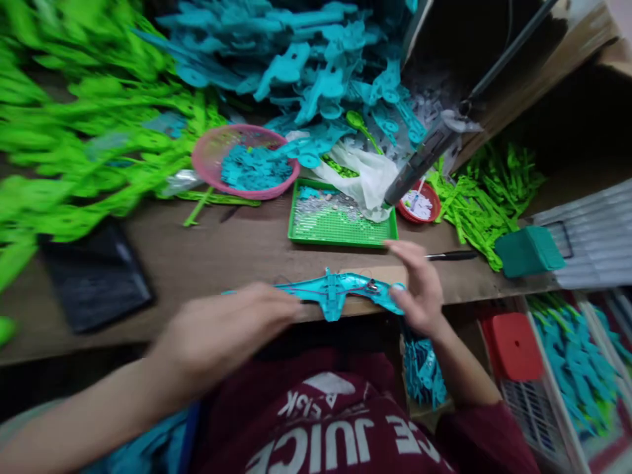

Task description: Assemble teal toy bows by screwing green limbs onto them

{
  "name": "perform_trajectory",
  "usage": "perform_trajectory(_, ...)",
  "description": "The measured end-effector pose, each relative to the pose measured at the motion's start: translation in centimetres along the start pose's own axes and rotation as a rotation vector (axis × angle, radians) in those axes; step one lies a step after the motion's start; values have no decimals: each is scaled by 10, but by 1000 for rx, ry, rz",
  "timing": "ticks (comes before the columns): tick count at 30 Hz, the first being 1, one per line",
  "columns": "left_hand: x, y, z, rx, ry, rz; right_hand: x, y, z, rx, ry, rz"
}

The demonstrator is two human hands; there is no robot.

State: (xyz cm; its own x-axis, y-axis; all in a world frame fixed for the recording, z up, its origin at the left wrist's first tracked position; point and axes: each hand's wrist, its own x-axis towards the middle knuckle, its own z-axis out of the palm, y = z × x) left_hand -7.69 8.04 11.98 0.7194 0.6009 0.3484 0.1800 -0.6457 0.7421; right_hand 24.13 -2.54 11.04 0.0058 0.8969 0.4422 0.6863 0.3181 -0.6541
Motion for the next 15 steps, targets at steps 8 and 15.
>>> perform_trajectory(8,12,27,-23,210,-160,-188,31,-85,110,774,-469,387)
perform_trajectory(15,5,-56,-193,644,-11,-782,33,-40,143,147,-137,-110)
